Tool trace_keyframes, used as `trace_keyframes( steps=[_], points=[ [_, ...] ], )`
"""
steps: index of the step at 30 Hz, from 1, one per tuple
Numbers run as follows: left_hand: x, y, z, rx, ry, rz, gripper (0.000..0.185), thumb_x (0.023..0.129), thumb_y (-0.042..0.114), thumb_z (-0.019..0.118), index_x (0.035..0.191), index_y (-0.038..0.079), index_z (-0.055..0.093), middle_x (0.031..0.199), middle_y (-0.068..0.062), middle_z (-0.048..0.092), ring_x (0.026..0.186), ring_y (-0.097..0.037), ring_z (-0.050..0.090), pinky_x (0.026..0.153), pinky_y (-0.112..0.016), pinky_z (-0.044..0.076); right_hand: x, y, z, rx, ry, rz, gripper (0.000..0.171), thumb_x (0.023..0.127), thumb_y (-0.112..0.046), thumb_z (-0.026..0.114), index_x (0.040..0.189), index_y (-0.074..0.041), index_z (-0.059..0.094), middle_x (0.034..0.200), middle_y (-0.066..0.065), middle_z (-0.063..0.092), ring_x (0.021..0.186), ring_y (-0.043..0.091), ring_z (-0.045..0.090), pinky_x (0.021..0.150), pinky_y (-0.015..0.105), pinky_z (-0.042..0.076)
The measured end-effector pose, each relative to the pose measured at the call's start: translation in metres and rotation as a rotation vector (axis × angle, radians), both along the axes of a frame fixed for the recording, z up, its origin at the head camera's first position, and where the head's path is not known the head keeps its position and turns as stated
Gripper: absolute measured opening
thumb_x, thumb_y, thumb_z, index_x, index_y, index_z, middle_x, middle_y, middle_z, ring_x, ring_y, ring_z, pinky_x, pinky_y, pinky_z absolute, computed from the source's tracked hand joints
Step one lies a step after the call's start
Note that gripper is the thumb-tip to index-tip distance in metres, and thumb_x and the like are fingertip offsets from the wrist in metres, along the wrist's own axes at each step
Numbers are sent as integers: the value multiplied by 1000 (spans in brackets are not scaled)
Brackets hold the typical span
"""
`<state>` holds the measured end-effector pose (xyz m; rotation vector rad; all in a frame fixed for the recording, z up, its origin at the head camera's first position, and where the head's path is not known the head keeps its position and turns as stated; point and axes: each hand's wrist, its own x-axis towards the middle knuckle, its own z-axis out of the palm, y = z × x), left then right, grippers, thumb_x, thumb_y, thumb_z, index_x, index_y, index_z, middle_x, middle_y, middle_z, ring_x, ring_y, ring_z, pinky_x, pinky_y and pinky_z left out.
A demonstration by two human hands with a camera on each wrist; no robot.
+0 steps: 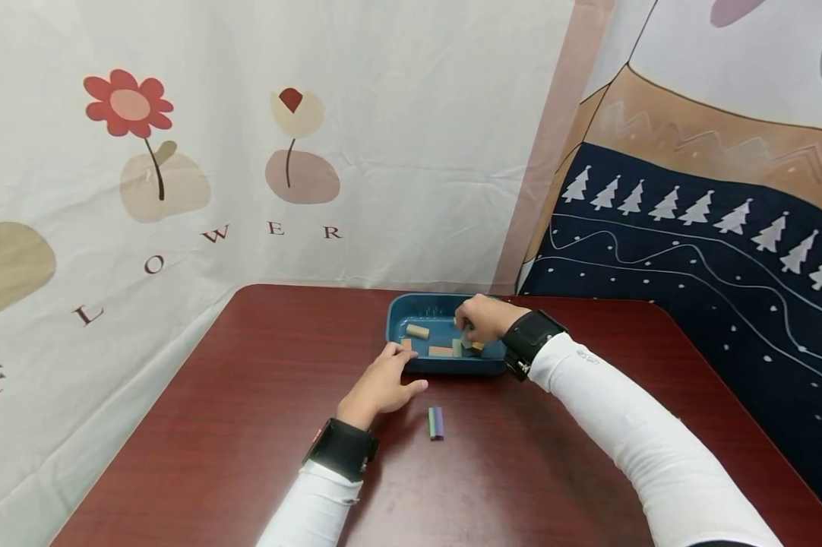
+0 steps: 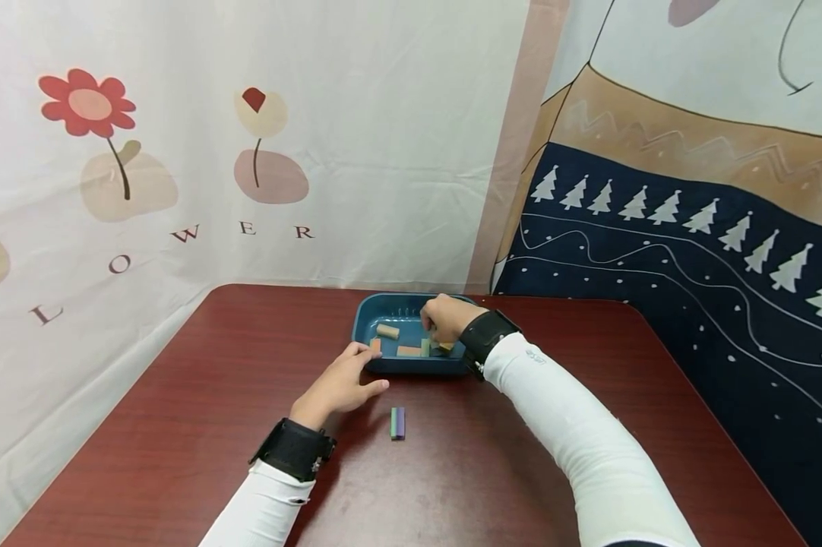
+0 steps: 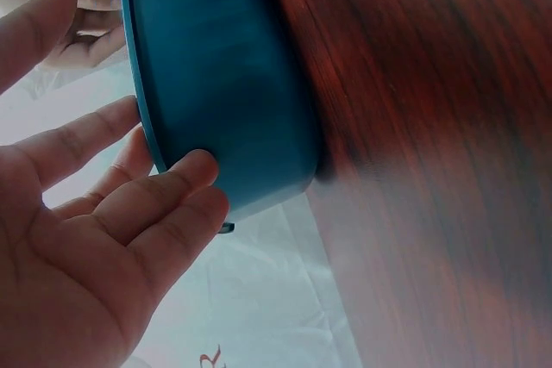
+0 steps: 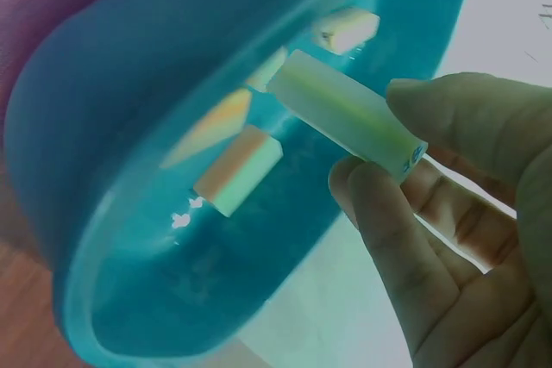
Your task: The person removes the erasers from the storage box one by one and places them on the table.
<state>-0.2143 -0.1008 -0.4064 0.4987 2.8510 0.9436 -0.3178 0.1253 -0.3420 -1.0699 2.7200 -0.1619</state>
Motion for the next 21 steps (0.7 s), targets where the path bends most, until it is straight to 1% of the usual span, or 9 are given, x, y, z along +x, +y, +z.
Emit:
trace_keyframes(
  steps=[5,10,14,21],
  points=[
    [0,0,-1,7,-8,9,58,93,33,67,142,6,50,135,-11,41,118,-27,51,97,-46,44,3,4,10,-37,4,0,12,86,0,67,94,-8,70,95,5,67,77,14,59,71,32,52],
    [0,0,-1,8,-5,5,58,93,32,67,141,5,50,135,-12,42,120,-29,50,97,-47,44,9,9,18,-60,38,20,13,86,0,66,98,-6,69,92,4,65,79,14,60,73,32,52],
    [1,-1,-1,6,-6,6,58,93,32,67,141,5,49,135,-12,42,121,-29,50,97,-47,43,17,12,24,-89,45,44,14,85,-1,67,98,-4,70,91,4,65,80,15,60,74,33,52],
    [0,1,0,4,0,10,60,93,32,67,142,4,48,134,-11,41,120,-28,50,97,-46,44,33,14,30,-151,46,85,12,85,-3,72,97,-5,71,90,2,66,78,12,61,72,31,53]
  ],
)
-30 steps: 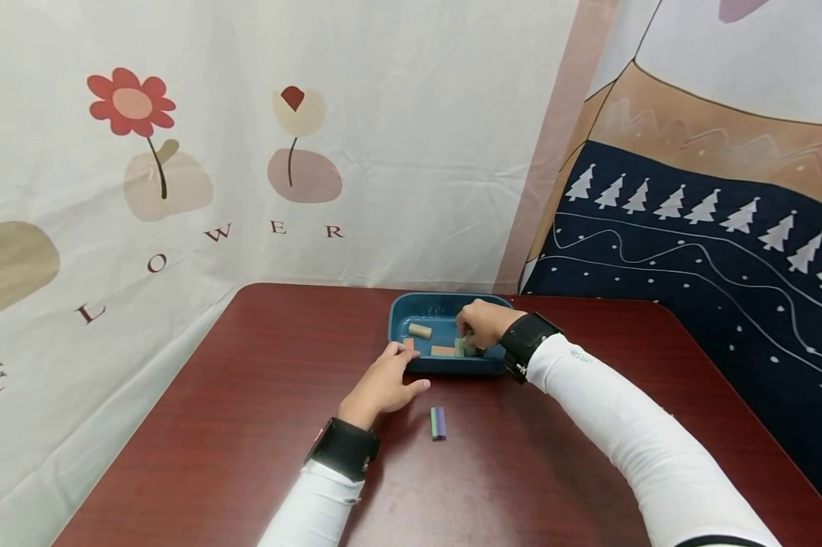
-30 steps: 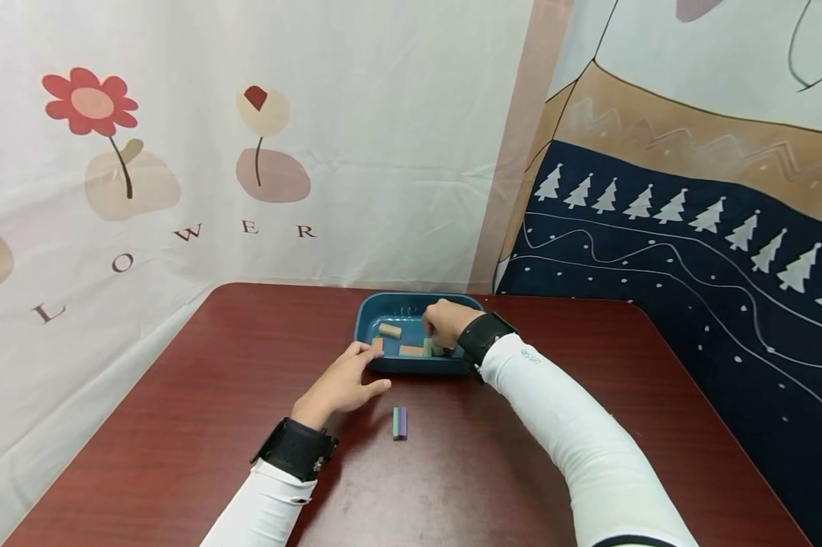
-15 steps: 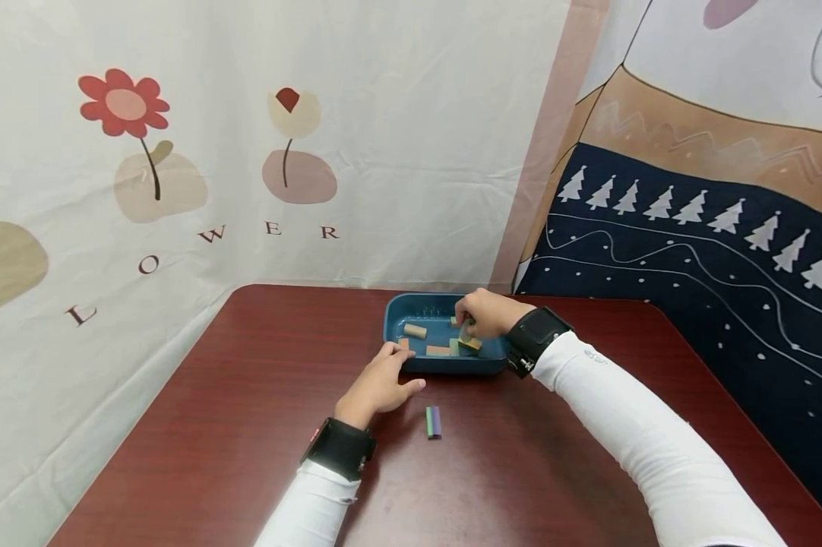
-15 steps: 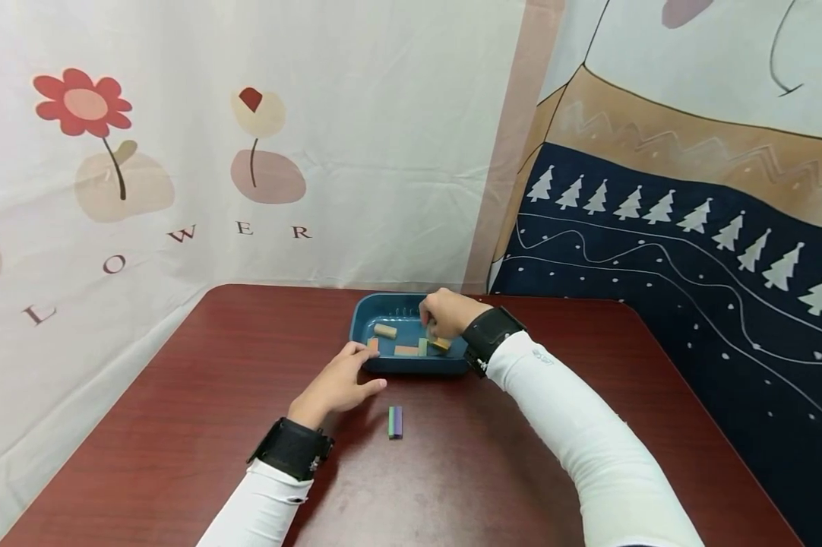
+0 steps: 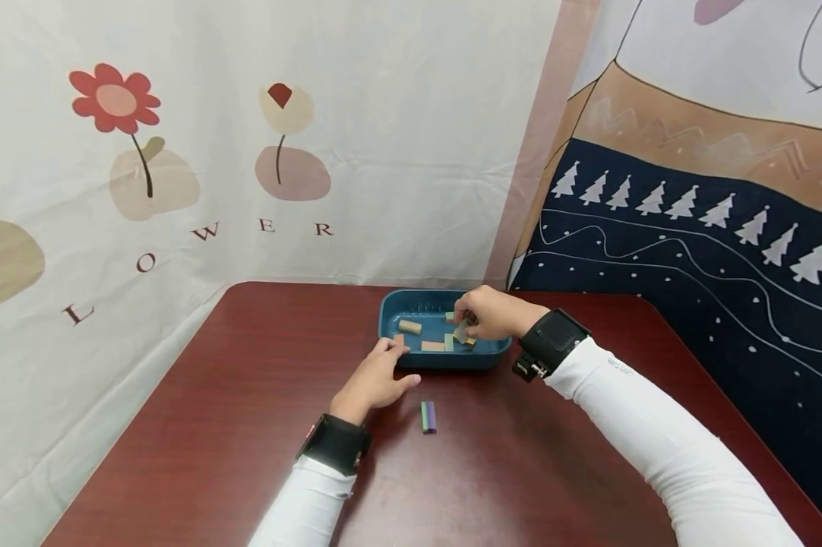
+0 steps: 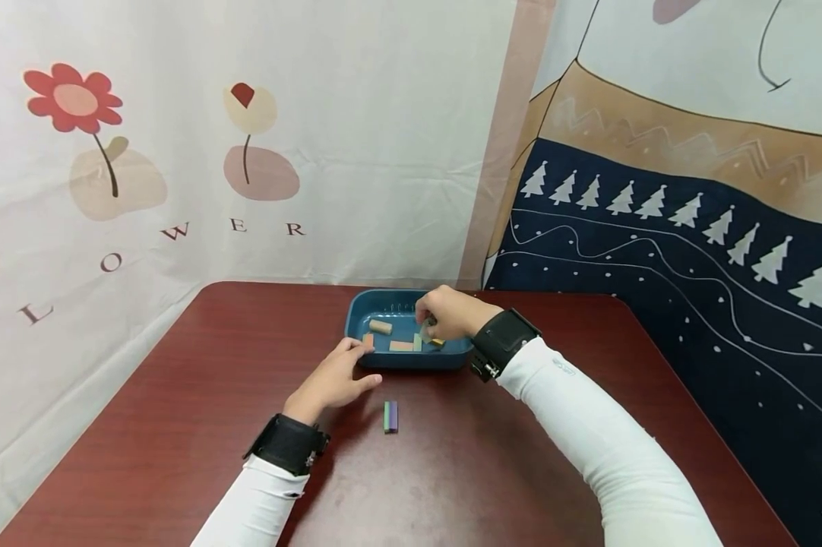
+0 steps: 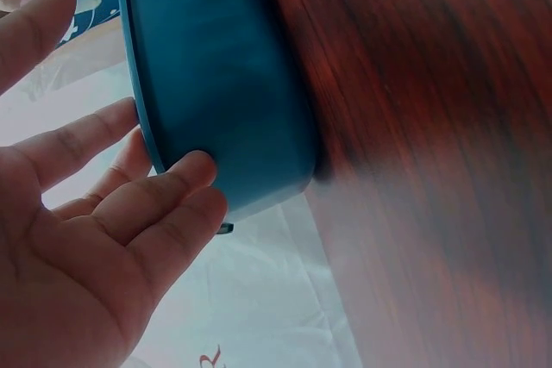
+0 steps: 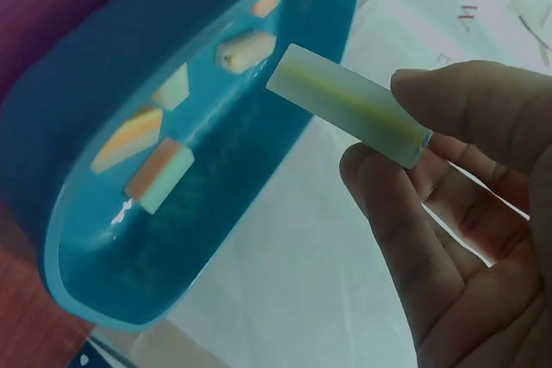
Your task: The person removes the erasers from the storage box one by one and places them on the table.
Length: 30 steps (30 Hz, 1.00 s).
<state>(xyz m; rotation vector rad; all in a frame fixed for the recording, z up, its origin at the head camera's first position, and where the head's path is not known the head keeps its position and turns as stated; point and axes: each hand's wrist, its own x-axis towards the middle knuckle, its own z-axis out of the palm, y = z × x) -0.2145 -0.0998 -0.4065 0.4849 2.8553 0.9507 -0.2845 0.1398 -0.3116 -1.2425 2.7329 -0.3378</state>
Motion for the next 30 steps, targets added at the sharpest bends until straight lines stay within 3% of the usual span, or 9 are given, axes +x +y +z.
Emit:
trace_keyframes(
  steps=[8,20,26,30],
  points=[
    [-1,-1,0,-6,1,8,60,93,32,67,143,5,48,135,-12,41,120,-28,50,98,-46,44,13,-3,-7,-40,-12,61,12,85,-4,72,97,-6,72,94,0,65,77,11,58,72,27,52],
    [-7,1,1,-32,2,-5,61,93,36,66,143,6,48,137,-11,40,119,-27,51,98,-44,43,27,-7,-22,-33,-167,97,16,85,2,69,96,-9,70,94,-3,63,88,12,62,79,29,53],
    [-7,1,0,-50,4,-8,59,94,35,66,143,7,48,138,-12,40,121,-27,50,99,-44,42,32,-12,-40,16,-273,93,22,87,6,64,95,-14,69,95,-5,63,90,11,61,79,29,52],
    [-7,1,-1,-52,-3,-4,60,94,35,65,143,7,47,139,-12,40,122,-27,49,99,-44,42,35,-15,-52,32,-334,105,21,89,8,62,97,-10,69,92,-8,63,88,8,62,78,26,51]
  ],
)
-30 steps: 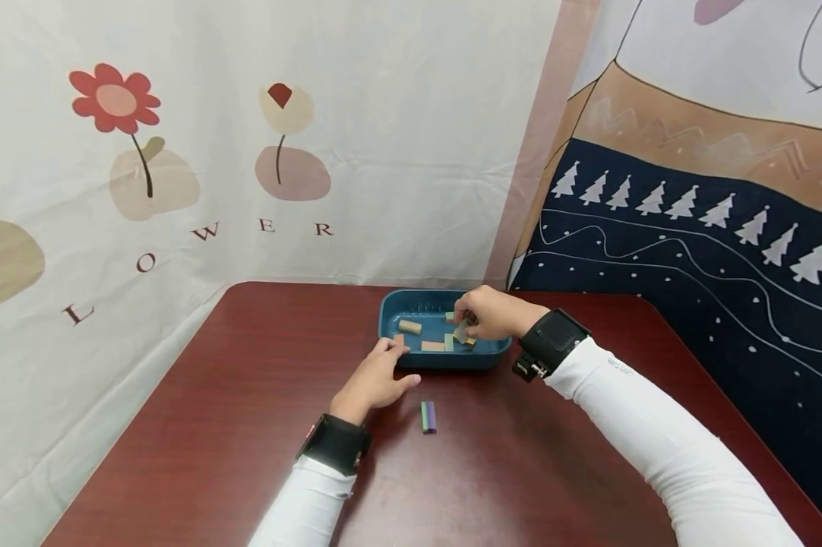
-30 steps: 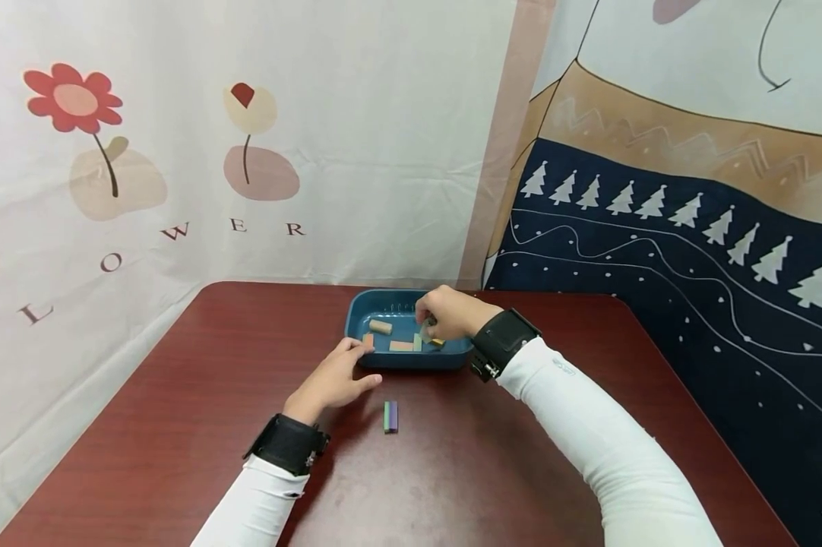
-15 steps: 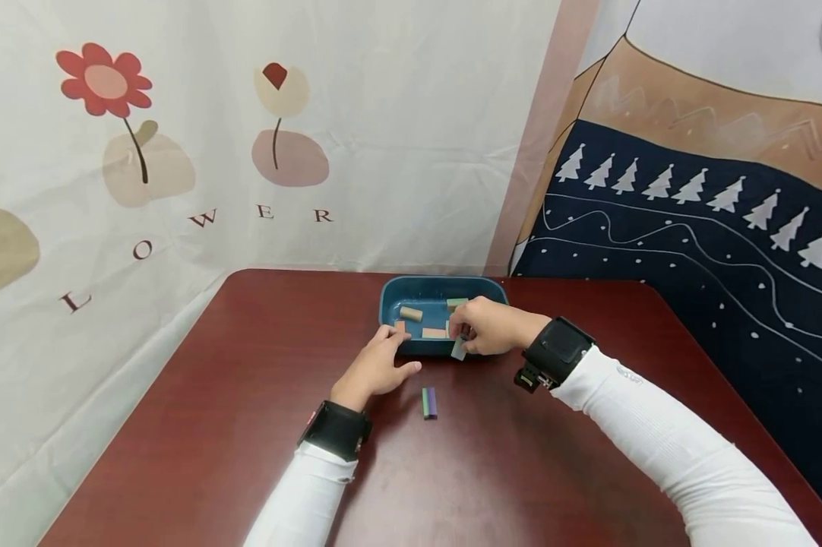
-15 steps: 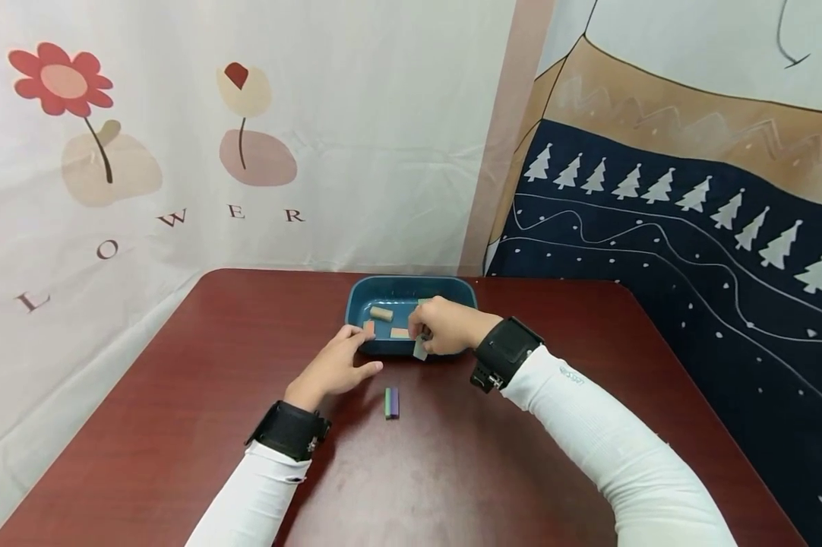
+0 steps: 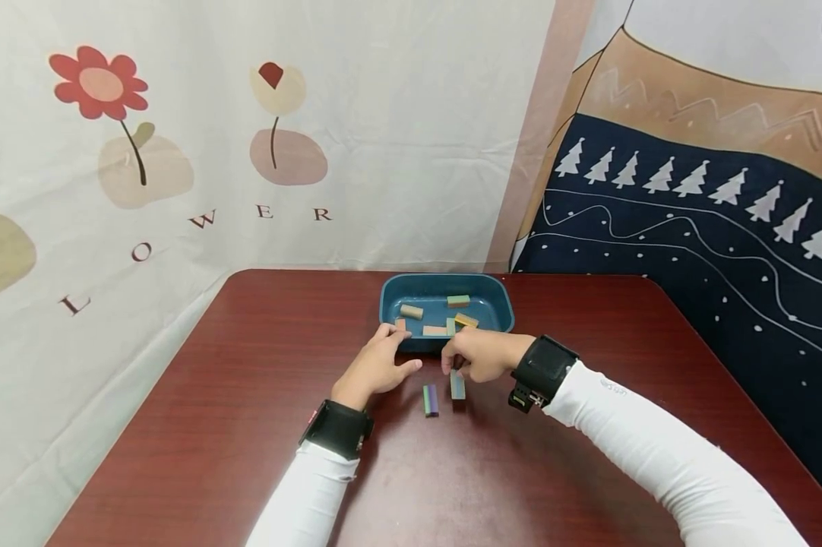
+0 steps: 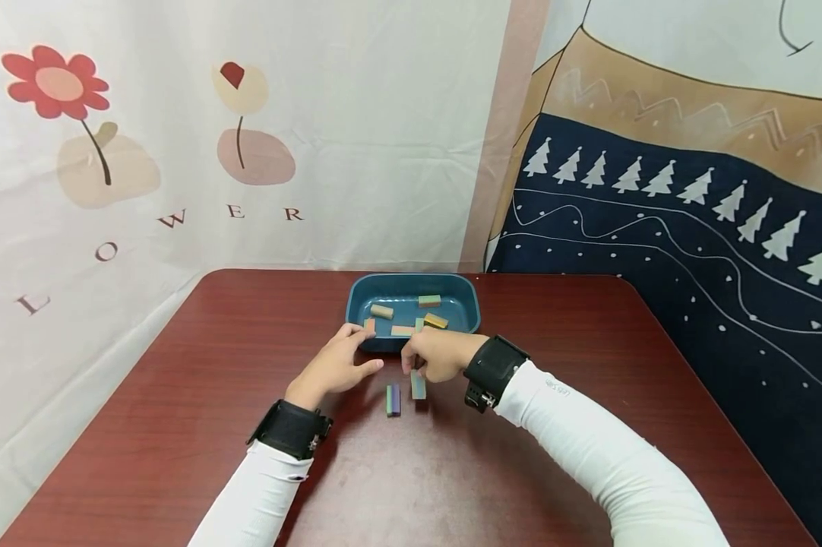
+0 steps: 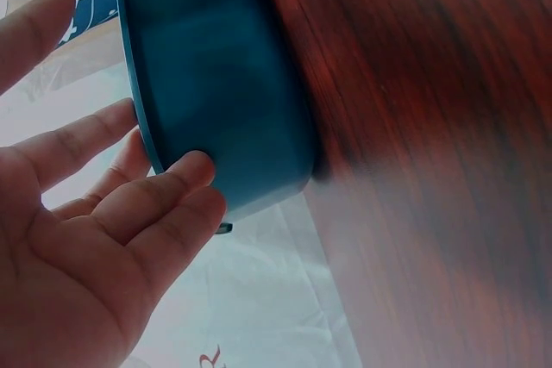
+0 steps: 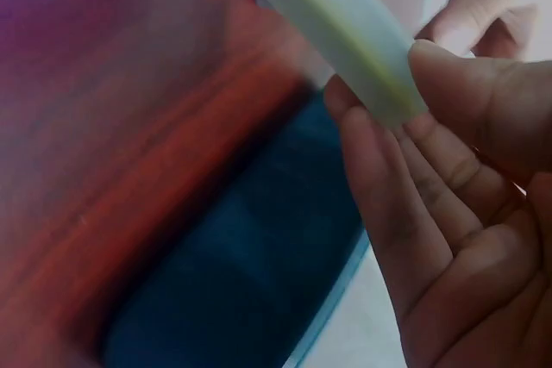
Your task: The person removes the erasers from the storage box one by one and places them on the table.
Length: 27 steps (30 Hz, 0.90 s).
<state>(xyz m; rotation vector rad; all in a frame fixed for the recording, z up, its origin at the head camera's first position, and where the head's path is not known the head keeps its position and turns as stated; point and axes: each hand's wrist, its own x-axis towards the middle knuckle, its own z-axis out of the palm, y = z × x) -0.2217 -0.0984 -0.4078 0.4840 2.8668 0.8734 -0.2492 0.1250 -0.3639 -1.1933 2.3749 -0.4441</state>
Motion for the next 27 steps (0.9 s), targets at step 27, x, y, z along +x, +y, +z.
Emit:
trace_keyframes(
  steps=[27],
  points=[
    [3,1,0,17,4,3,60,94,34,66,143,6,47,139,-12,40,123,-28,49,98,-45,43,0,-6,-41,14,-57,-4,23,91,6,61,97,-13,72,95,-6,67,90,8,63,80,24,50]
  ],
)
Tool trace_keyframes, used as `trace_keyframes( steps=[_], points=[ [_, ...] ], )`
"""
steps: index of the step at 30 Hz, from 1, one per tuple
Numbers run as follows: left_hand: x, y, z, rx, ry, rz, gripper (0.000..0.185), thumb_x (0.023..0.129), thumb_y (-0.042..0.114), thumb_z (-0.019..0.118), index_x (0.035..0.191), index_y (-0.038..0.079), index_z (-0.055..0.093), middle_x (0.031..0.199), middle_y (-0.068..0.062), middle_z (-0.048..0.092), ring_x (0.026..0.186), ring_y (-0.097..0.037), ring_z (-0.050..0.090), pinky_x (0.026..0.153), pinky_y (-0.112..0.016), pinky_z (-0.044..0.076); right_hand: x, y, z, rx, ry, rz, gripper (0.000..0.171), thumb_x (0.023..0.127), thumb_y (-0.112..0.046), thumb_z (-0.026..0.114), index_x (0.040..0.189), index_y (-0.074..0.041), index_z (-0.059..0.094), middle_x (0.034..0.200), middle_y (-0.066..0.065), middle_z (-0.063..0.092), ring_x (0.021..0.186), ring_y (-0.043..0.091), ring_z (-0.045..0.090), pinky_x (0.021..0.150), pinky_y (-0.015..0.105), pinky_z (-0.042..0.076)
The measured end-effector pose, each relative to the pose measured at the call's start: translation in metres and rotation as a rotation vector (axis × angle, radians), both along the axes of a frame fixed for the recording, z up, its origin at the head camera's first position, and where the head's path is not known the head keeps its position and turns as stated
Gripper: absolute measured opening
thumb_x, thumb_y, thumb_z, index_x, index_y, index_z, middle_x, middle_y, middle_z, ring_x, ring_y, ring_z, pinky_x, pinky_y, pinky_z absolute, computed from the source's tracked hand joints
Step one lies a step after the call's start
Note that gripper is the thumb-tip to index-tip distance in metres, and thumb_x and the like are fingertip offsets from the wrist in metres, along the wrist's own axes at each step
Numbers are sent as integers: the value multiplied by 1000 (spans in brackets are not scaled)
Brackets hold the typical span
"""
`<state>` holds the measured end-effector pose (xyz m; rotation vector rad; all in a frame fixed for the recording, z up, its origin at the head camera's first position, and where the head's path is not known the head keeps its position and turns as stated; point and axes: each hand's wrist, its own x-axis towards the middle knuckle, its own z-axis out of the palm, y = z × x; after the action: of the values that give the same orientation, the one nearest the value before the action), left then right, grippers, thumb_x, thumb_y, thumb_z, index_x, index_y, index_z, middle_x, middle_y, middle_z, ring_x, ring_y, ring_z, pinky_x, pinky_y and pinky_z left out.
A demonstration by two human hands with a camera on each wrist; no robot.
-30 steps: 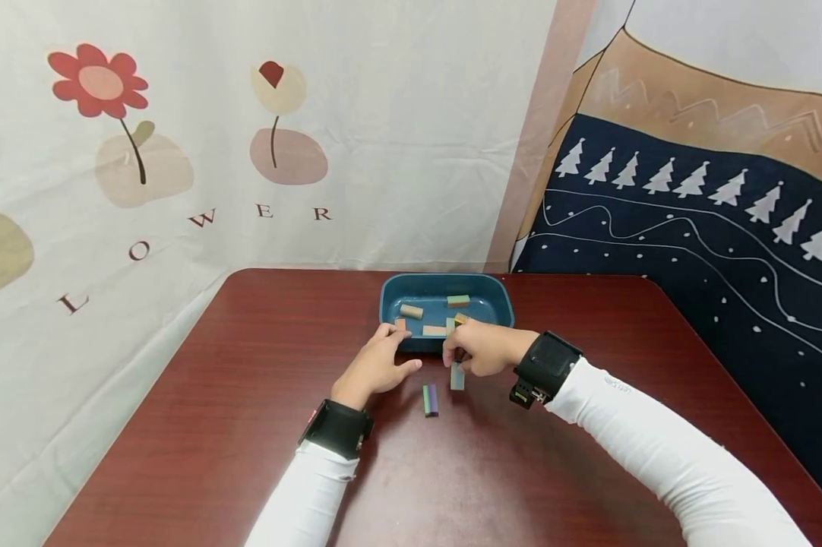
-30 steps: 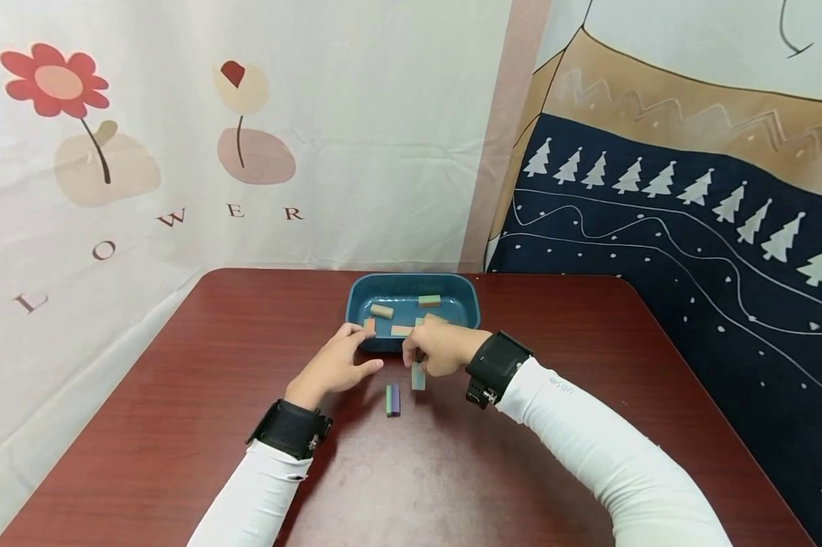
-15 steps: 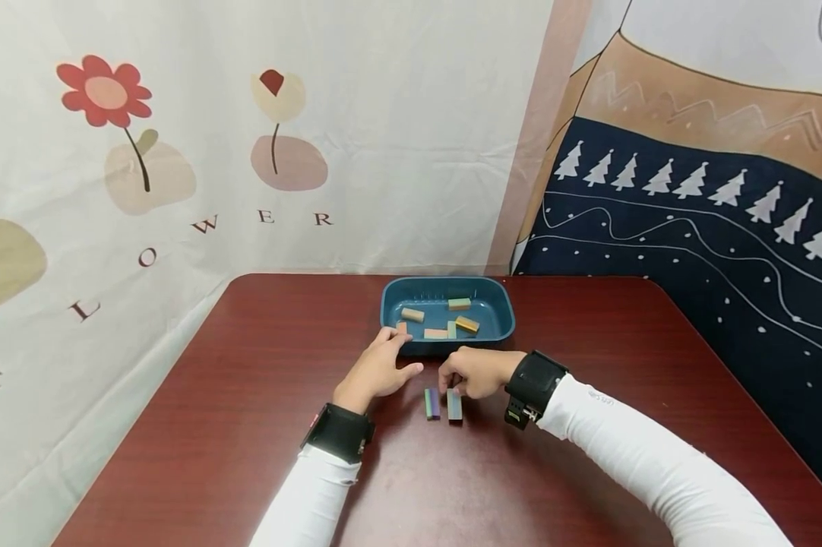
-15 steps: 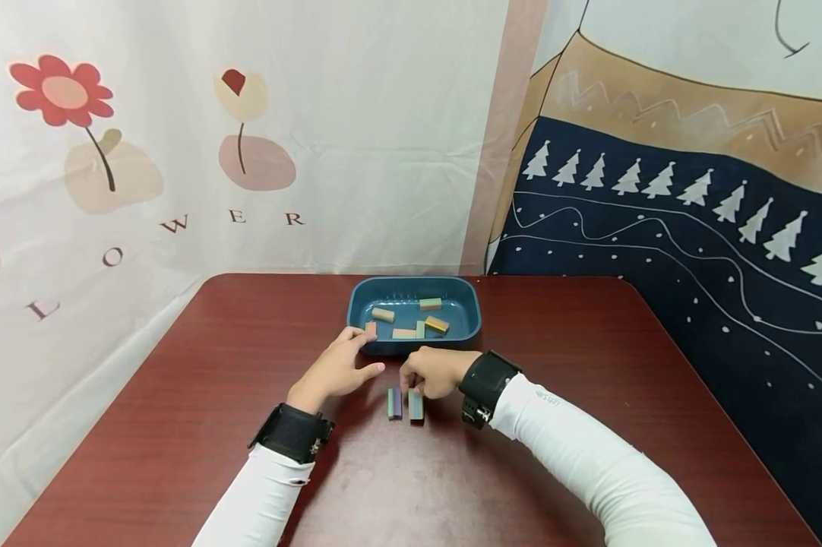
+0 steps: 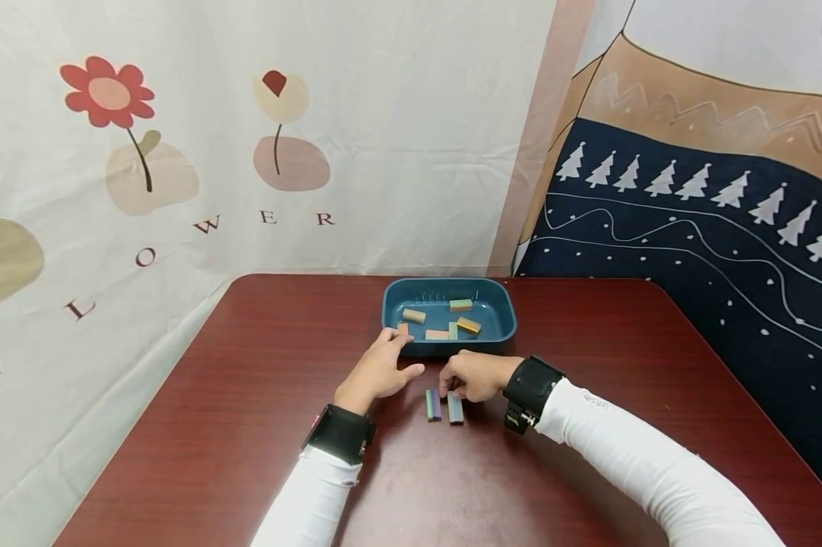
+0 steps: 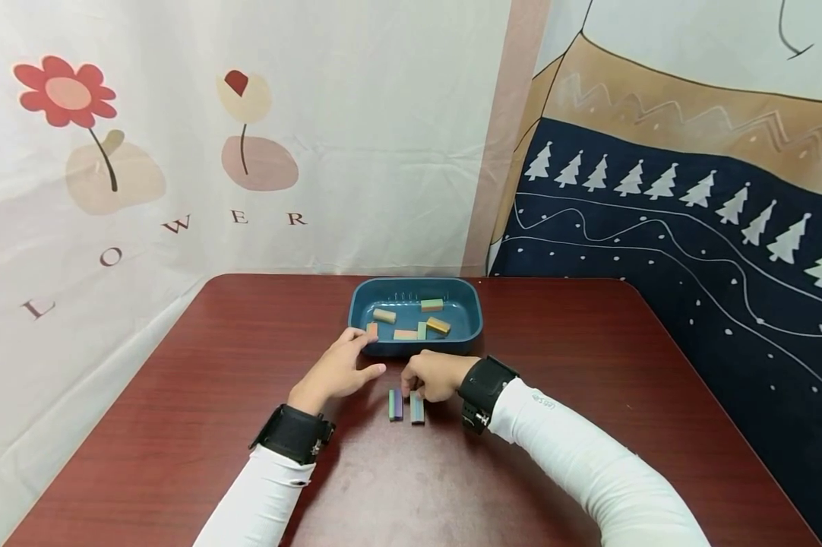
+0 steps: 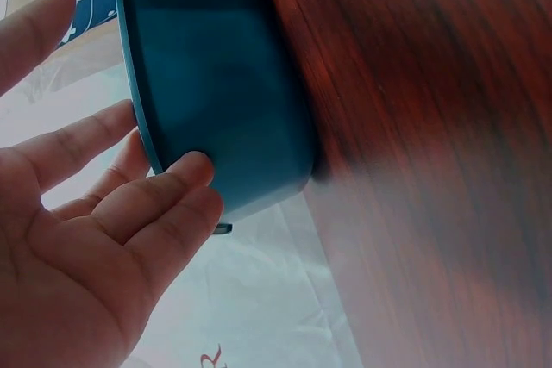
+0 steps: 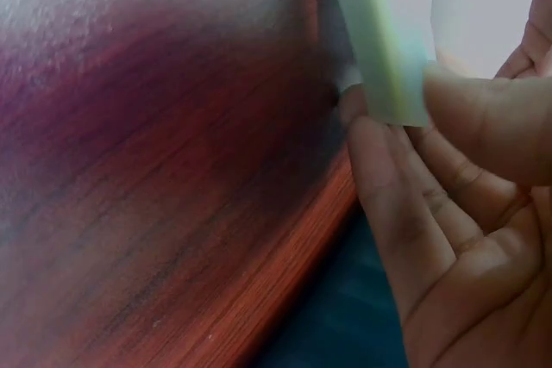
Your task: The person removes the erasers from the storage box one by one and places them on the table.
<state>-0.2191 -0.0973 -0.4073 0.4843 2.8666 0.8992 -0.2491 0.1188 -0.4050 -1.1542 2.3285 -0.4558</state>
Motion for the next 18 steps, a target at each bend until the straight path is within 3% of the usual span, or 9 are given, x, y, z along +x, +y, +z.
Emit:
trace_keyframes(
  steps=[8,18],
  points=[
    [1,-1,2,2,6,-2,60,94,33,66,143,5,47,139,-13,40,121,-29,50,97,-45,43,-1,-1,-1,-7,65,32,17,90,0,66,98,-13,75,95,-7,69,88,3,61,77,23,51],
    [0,-1,2,-1,6,-8,60,94,34,66,143,5,47,138,-13,40,120,-29,50,98,-45,43,0,-2,-1,-11,73,9,16,89,-1,68,97,-13,75,94,-7,69,87,4,61,76,23,51]
  ],
)
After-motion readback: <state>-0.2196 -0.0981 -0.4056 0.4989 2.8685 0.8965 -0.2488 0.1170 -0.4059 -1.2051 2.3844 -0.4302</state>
